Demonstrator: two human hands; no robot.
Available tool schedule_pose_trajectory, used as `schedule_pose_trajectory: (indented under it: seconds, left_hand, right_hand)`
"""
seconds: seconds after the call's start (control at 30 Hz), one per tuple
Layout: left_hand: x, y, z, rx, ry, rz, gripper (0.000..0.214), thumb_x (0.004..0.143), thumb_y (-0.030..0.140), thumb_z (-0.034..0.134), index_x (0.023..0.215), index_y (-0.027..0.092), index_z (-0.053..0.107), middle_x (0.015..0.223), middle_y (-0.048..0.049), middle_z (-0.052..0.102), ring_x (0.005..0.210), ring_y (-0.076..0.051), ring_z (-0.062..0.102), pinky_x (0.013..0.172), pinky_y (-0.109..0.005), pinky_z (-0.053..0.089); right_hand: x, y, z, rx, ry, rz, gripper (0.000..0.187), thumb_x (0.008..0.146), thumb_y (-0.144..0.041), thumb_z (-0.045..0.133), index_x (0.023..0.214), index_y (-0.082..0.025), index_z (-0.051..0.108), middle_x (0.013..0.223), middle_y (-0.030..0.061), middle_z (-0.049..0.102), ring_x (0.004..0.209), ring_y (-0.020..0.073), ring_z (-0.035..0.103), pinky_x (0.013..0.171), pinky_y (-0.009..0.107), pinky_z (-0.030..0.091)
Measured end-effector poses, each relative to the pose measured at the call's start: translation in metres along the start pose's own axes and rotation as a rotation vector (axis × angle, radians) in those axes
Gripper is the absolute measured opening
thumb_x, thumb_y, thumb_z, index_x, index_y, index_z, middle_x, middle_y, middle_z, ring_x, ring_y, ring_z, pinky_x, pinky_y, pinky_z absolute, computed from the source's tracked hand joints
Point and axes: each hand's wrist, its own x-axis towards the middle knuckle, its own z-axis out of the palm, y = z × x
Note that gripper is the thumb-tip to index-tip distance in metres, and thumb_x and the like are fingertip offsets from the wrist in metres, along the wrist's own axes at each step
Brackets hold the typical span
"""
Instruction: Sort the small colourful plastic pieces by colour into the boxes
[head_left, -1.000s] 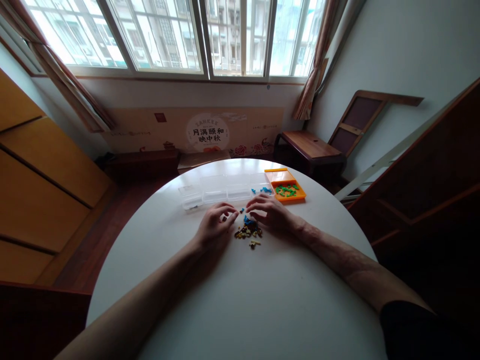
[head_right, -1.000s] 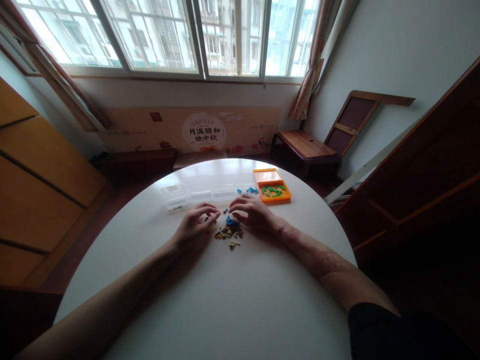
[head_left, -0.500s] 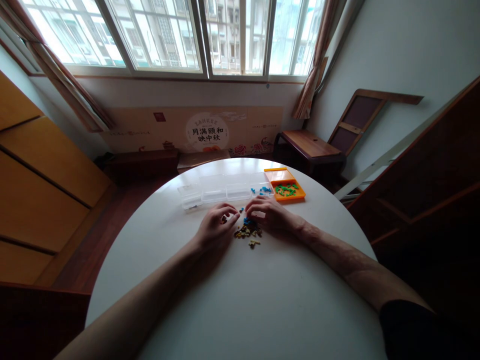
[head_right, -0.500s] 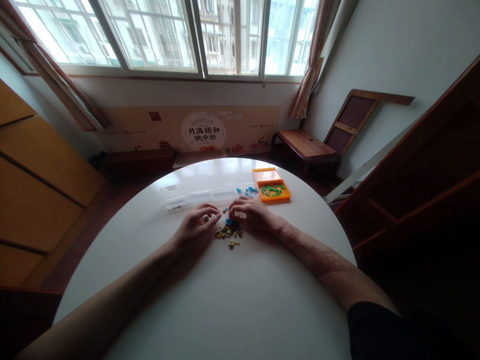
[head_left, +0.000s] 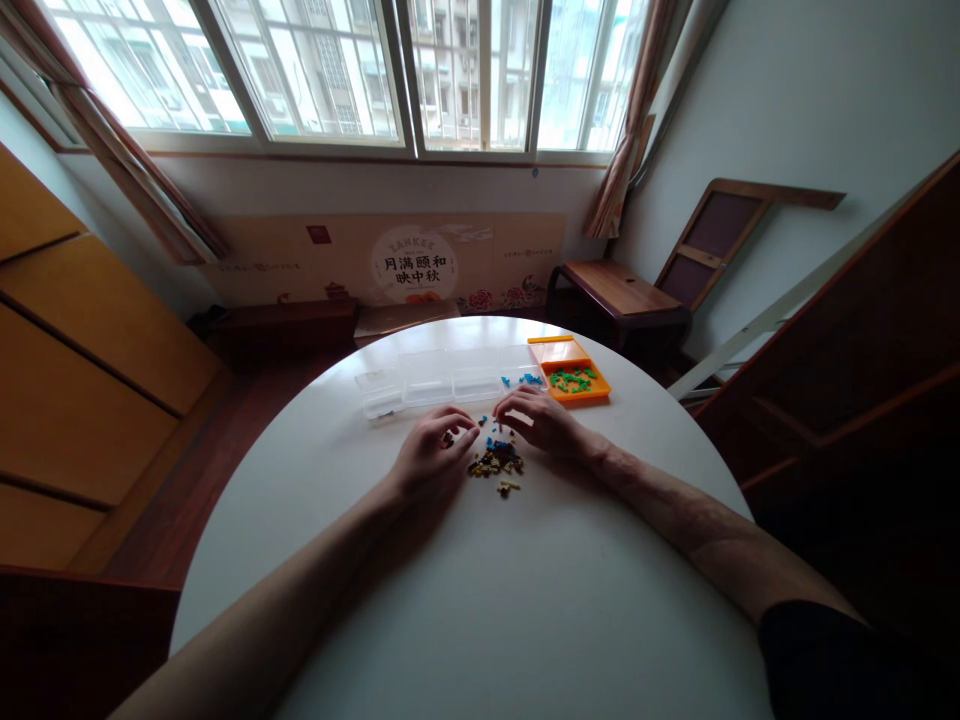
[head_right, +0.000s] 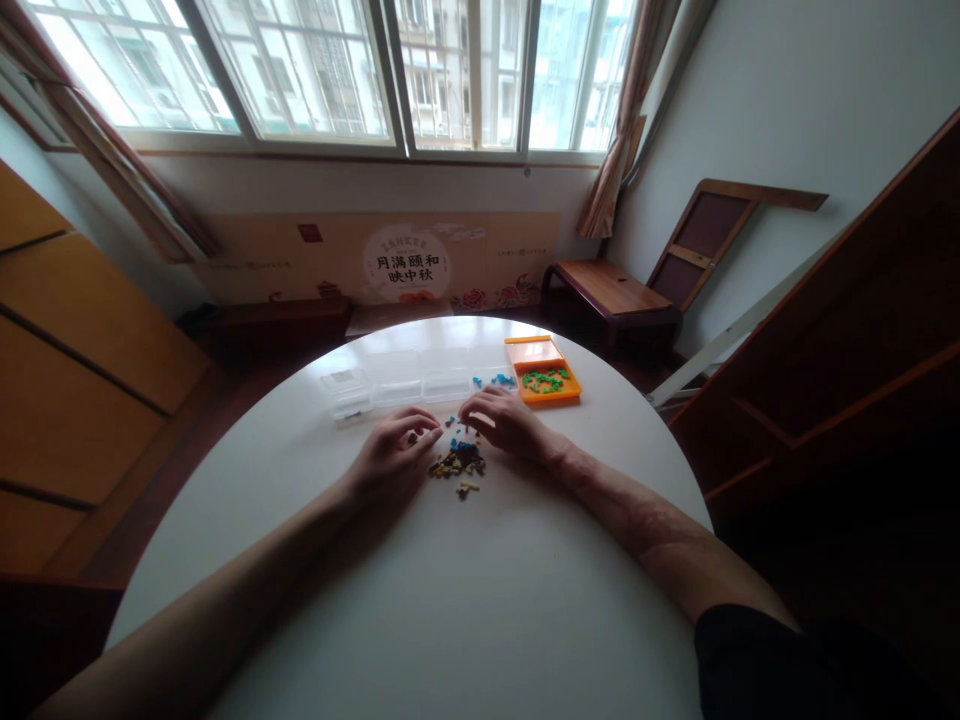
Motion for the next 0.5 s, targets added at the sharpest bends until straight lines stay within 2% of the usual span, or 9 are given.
schedule_pose_trajectory:
  seconds: [0.1, 0.2, 0.3, 0.5]
  left_hand:
    - [-0.001, 0.0, -0.001, 0.048, -0.022, 0.029, 0.021, 0.105, 0.037, 0.07, 0.096, 0.022, 0.08, 0.109, -0.0076, 0.077, 0.095, -0.02, 0.072, 0.076, -0.03, 0.057]
    - [-0.002, 0.0, 0.0, 0.123, -0.063, 0.096, 0.017, 0.106, 0.034, 0.07, 0.098, 0.024, 0.08, 0.111, -0.0066, 0.078, 0.101, -0.022, 0.073, 0.09, -0.036, 0.057]
    - [-0.004, 0.001, 0.0, 0.183, -0.088, 0.132, 0.012, 0.105, 0.032, 0.071, 0.101, 0.025, 0.08, 0.115, -0.0061, 0.079, 0.105, -0.023, 0.074, 0.099, -0.04, 0.055]
    - [-0.004, 0.002, 0.001, 0.2, -0.081, 0.151, 0.009, 0.104, 0.028, 0.071, 0.103, 0.026, 0.08, 0.115, -0.0061, 0.079, 0.106, -0.024, 0.074, 0.097, -0.039, 0.055]
  right_hand:
    - [-0.002, 0.007, 0.0, 0.013, 0.195, 0.155, 0.013, 0.111, -0.031, 0.063, 0.104, -0.024, 0.072, 0.1, 0.0053, 0.079, 0.094, 0.0232, 0.073, 0.09, 0.039, 0.059]
    - [-0.003, 0.014, -0.003, 0.034, 0.317, 0.277, 0.014, 0.109, -0.034, 0.064, 0.102, -0.024, 0.07, 0.099, 0.0048, 0.079, 0.091, 0.0227, 0.074, 0.086, 0.038, 0.059]
    - [-0.003, 0.021, -0.006, 0.002, 0.39, 0.373, 0.015, 0.105, -0.037, 0.067, 0.097, -0.024, 0.07, 0.096, 0.0045, 0.078, 0.087, 0.023, 0.073, 0.083, 0.037, 0.058]
    - [-0.004, 0.03, -0.006, -0.088, 0.464, 0.507, 0.015, 0.101, -0.038, 0.069, 0.098, -0.024, 0.072, 0.092, 0.0046, 0.078, 0.08, 0.024, 0.072, 0.079, 0.037, 0.057]
